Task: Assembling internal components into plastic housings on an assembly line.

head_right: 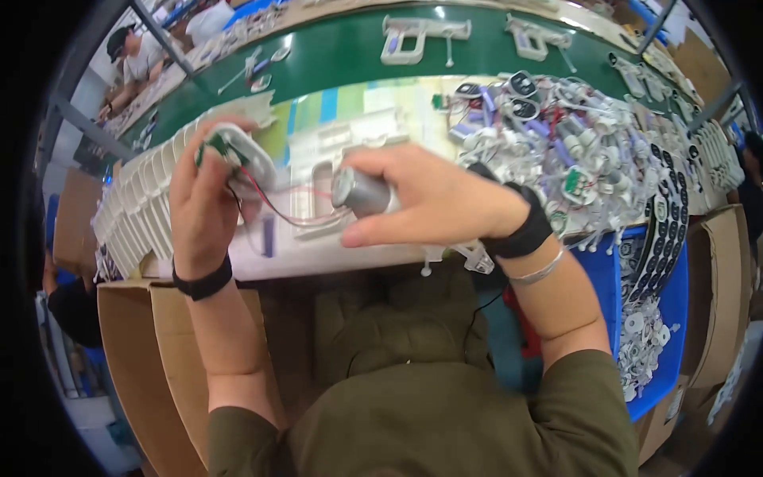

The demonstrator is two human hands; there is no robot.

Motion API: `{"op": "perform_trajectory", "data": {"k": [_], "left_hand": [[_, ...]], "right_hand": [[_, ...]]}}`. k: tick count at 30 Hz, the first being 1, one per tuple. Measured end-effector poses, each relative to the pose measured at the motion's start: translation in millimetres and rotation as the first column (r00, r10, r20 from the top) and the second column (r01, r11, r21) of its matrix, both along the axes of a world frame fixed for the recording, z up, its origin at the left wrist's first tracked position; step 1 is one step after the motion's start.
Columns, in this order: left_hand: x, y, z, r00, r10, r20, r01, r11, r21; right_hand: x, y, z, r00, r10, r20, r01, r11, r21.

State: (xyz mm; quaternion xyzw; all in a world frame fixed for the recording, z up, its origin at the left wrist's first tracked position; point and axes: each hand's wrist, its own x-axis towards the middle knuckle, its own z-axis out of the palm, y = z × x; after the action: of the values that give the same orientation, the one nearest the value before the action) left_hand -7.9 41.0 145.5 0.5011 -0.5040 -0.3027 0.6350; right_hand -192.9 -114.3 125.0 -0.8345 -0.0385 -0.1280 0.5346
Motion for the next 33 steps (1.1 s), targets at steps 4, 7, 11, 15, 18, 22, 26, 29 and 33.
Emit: {"op": "perform_trajectory", "data": {"k": [4, 7, 11, 15, 18, 22, 26, 29, 33], "left_hand": [[31, -20, -46, 0.965, 0.111, -0.239, -0.112, 0.994, 0.009], [53, -42, -89, 0.901, 0.372, -0.223, -0.320, 0.918, 0.236], [64, -63, -105, 0.799, 0.571, -0.190, -0.500, 0.806, 0.318], [72, -72, -125, 0.840, 0.532, -0.107, -0.527, 0.847, 0.074], [58, -62, -138, 0.173, 0.513, 0.841, -0.737, 0.633, -0.235], [26, -38, -133, 0.416, 0.391, 0.821, -0.736, 0.675, 0.051], [4, -32, -128, 0.397, 0.475, 0.786, -0.692, 0.717, -0.084], [13, -39, -136, 0.176, 0.527, 0.832, -0.642, 0.702, -0.309], [14, -50, -147, 0.195, 0.522, 0.830, -0.786, 0.589, -0.186]], "right_hand": [[35, -14, -6, 0.960, 0.130, -0.249, -0.023, 0.919, 0.393], [80, -38, -51, 0.920, 0.093, -0.380, 0.038, 0.945, 0.324], [119, -59, -95, 0.959, -0.188, -0.211, 0.136, 0.962, -0.237], [137, -50, -95, 0.900, -0.406, -0.159, 0.234, 0.758, -0.609], [135, -51, -108, 0.869, -0.464, -0.170, 0.263, 0.725, -0.636], [102, -44, -107, 0.903, -0.388, -0.183, 0.197, 0.754, -0.626], [52, -38, -104, 0.916, -0.362, -0.175, 0.209, 0.800, -0.562], [52, -24, -98, 0.902, -0.386, -0.195, 0.212, 0.788, -0.579], [61, -14, -114, 0.874, -0.478, -0.082, 0.326, 0.704, -0.631]]}}
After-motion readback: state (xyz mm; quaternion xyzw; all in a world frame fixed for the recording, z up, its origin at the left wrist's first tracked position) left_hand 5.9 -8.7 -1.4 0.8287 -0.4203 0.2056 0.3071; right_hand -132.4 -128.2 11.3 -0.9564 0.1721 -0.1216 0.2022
